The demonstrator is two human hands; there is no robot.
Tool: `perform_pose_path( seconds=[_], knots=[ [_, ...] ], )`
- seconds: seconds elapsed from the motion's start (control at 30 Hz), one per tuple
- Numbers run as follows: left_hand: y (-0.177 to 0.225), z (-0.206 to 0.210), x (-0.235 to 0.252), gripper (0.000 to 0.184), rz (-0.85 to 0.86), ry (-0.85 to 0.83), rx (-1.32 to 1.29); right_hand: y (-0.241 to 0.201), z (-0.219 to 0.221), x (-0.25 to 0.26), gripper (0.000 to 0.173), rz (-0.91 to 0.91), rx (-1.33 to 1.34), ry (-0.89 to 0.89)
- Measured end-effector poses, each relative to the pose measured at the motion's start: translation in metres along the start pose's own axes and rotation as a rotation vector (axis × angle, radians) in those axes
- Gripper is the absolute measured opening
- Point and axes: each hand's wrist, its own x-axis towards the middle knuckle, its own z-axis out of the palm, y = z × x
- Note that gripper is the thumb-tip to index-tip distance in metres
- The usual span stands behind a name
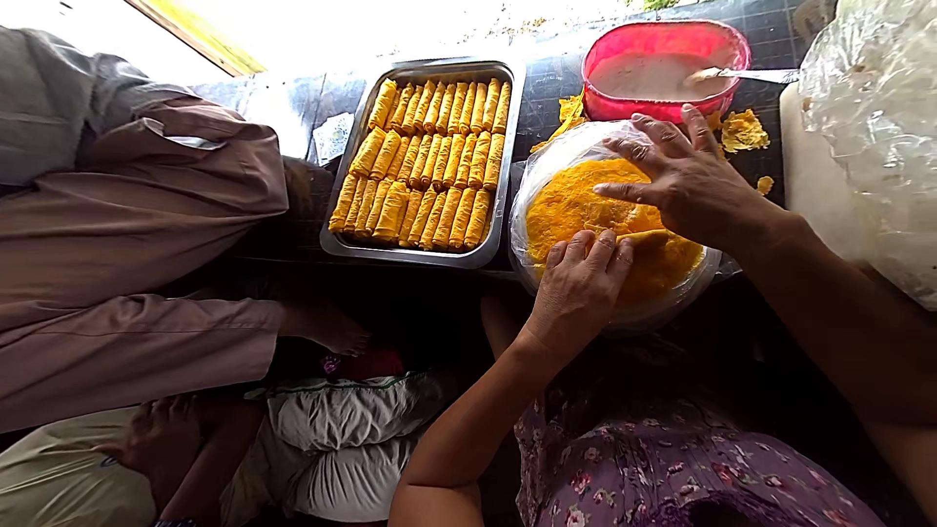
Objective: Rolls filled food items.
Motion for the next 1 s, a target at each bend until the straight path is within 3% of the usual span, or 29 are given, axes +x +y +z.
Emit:
perform_pose_path(
  seconds=[0.13,0.2,0.4,0.83,1.0],
  knots=[
    [0.000,-0.007,0.004,0.033,-0.016,-0.016,-0.057,-0.028,0.000,-0.032,0.028,0.072,0.096,0.297],
    [-0.001,-0.009,0.006,0.031,-0.013,-0.022,-0.071,-0.045,0.014,-0.054,0.020,0.088,0.086,0.376],
    [-0.013,-0.014,0.017,0.025,-0.045,-0.015,-0.162,-0.047,0.042,-0.067,0.018,0.129,0.057,0.514],
    [-0.033,0.004,0.029,0.021,-0.021,0.094,-0.019,-0.021,0.037,-0.040,0.017,0.262,0.336,0.448],
    [-0.036,0.006,0.032,0.020,0.026,0.122,-0.019,-0.020,0.034,-0.037,0.013,0.231,0.298,0.437]
  ],
)
